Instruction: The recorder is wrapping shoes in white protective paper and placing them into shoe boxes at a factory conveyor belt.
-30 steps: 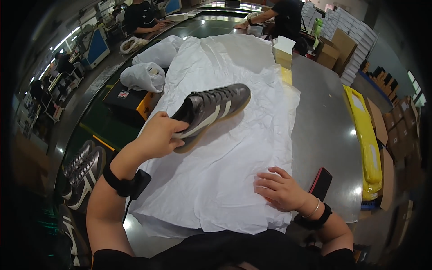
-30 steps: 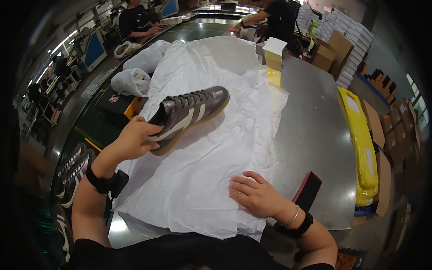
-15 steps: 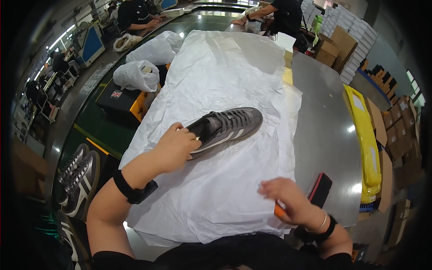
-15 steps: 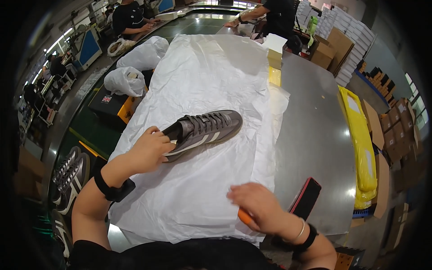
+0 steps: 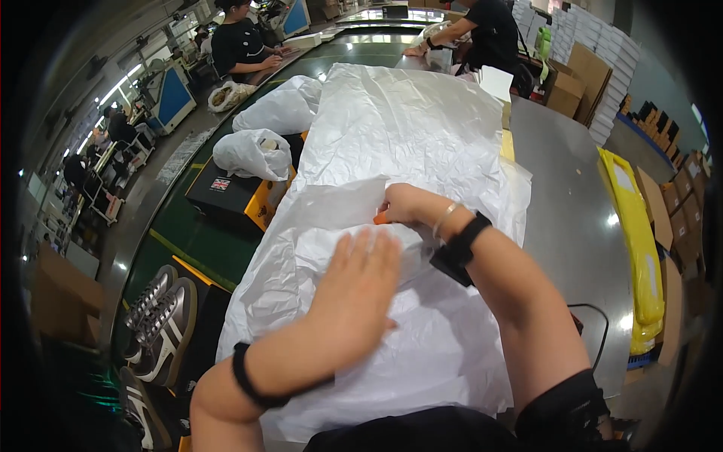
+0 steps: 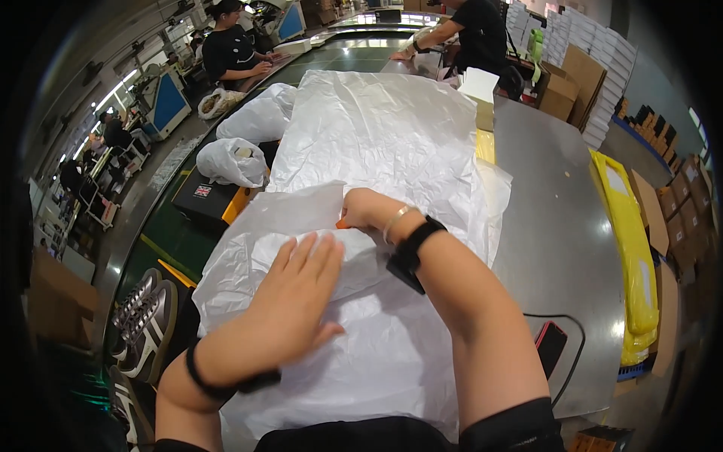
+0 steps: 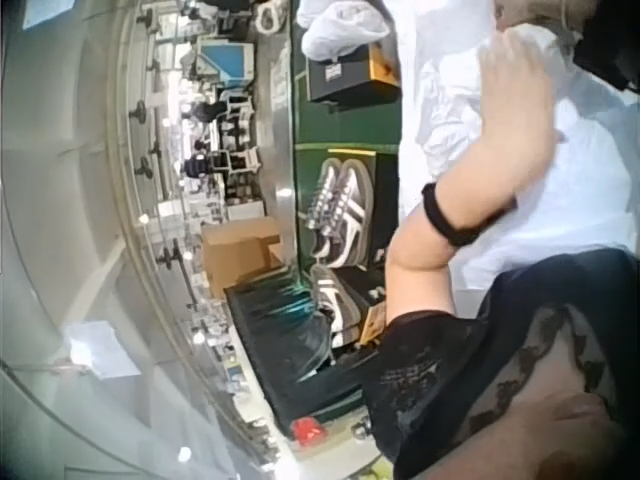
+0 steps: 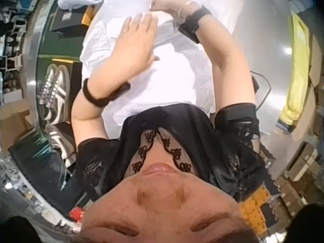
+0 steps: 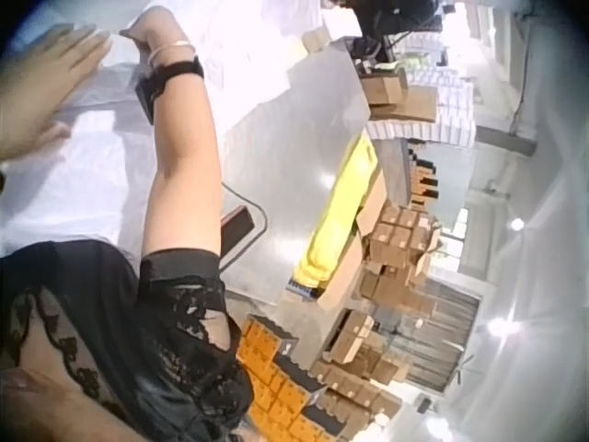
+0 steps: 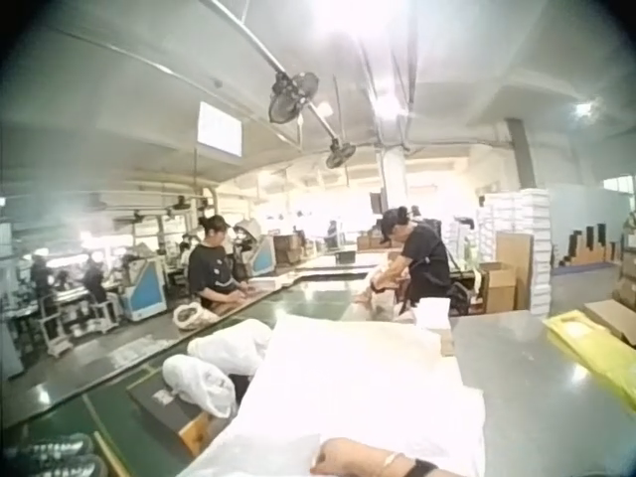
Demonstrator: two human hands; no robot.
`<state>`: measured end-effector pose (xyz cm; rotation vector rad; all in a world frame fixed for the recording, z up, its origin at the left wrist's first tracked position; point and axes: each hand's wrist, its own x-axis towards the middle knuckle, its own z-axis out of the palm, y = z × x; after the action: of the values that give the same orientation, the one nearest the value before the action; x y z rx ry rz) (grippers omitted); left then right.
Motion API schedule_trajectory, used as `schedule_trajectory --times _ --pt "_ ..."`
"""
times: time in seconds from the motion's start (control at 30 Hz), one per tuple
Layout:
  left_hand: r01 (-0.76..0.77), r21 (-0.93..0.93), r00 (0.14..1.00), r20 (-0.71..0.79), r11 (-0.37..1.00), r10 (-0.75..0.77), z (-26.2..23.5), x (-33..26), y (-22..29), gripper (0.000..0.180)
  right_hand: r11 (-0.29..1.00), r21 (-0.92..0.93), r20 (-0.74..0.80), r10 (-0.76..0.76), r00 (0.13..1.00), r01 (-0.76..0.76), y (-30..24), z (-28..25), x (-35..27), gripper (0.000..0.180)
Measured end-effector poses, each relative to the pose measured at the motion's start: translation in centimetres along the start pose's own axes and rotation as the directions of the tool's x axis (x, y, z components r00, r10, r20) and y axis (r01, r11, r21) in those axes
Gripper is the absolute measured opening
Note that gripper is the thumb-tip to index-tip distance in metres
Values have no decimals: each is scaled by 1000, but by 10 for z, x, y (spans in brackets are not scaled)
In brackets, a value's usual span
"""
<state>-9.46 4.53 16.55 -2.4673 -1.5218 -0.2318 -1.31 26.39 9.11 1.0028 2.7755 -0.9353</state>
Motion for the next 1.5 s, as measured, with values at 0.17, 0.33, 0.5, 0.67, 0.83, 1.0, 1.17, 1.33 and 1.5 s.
schedule_trajectory --times 0.17,0.33,0.5,0.67,0.83,1.0,1.17,1.33,1.5 --pt "514 -389 761 618 765 -196 45 2 -102 90 915 -120 -625 -371 687 385 -2 -13 -68 56" --pt "451 -246 692 703 858 -162 28 0 -81 80 815 -137 -240 -579 779 563 -47 16 -73 65" --pt "467 -505 884 250 725 -396 -1 -81 1 66 918 53 -36 -392 919 393 -41 4 -67 63" --pt "555 -782 421 559 -284 -715 62 -144 -24 70 895 99 -73 -430 900 435 -55 25 -81 61" --pt "177 -968 587 249 -178 -770 76 -98 -25 71 863 114 -133 -478 868 492 -61 45 -109 63" --pt "640 -751 755 573 165 -318 47 -63 -55 59 889 137 -80 -430 899 437 -70 39 -115 71" --pt "743 -656 669 726 134 -158 87 -24 -142 60 983 119 258 -165 952 139 -69 -2 -37 81" --pt "427 -494 896 345 757 -280 87 -2 -122 76 979 -179 82 117 990 -101 -55 -17 3 75" --pt "58 -494 997 67 868 -29 81 -36 -117 94 833 -419 -361 -518 775 361 -61 19 -37 48"
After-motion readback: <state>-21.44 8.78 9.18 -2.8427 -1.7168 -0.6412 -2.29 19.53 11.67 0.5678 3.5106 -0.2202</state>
